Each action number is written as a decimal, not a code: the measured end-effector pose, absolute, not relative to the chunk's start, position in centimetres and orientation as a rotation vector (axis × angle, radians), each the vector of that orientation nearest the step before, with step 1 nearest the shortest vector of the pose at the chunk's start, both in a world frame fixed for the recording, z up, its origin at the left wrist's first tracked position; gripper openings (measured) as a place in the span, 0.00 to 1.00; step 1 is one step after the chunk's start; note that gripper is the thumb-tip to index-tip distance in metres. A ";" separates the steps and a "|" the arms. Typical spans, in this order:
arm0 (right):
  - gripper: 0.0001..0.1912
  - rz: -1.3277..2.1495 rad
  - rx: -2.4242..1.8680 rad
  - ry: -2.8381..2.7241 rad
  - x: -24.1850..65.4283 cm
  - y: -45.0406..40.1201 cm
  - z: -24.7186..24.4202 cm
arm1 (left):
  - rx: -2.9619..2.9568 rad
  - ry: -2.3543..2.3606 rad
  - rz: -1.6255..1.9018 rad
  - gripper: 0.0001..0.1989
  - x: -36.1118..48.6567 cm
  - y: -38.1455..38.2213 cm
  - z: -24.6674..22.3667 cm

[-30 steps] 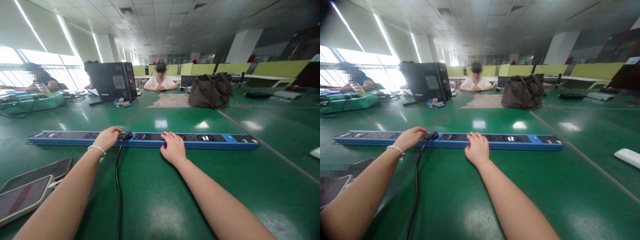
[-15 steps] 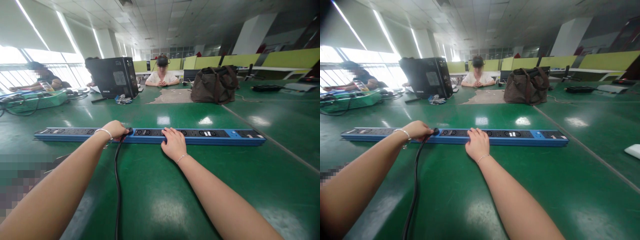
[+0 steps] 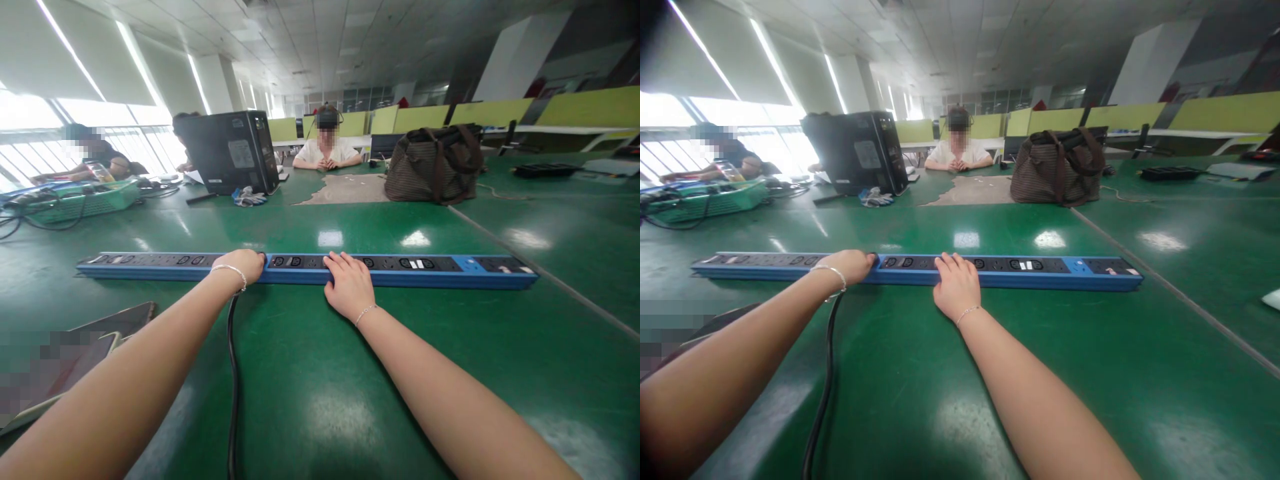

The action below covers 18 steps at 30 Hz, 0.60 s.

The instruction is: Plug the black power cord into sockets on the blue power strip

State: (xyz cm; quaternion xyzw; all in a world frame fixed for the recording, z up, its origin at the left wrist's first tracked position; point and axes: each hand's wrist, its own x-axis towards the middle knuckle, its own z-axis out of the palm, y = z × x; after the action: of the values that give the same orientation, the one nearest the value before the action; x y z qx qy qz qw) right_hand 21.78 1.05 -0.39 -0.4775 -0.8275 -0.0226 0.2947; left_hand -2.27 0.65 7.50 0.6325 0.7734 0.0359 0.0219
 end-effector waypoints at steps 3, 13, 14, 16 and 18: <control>0.26 -0.051 -1.274 -2.209 21.8 1.0 -0.3 | 1.905 2.438 -0.090 0.23 -2.0 0.5 7.5; 0.26 -0.070 -1.276 -2.236 21.9 1.0 -0.1 | 1.854 2.451 -0.321 0.27 -1.8 1.1 7.9; 0.27 -0.069 -1.277 -2.240 21.9 1.0 -0.1 | 1.845 2.457 -0.321 0.27 -1.7 1.0 7.9; 0.27 -0.068 -1.276 -2.249 22.0 0.9 -0.1 | 1.826 2.470 -0.311 0.29 -1.4 0.7 8.0; 0.27 -0.074 -1.273 -2.257 22.0 0.9 -0.1 | 1.808 2.482 -0.305 0.30 -1.2 0.4 8.1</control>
State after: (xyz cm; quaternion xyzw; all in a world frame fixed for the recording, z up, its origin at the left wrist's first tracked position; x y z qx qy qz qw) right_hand 21.97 0.93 -0.12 -0.4726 -0.8380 -0.0275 0.2715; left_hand -1.21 0.41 8.05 0.5855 0.8041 -0.0989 0.0279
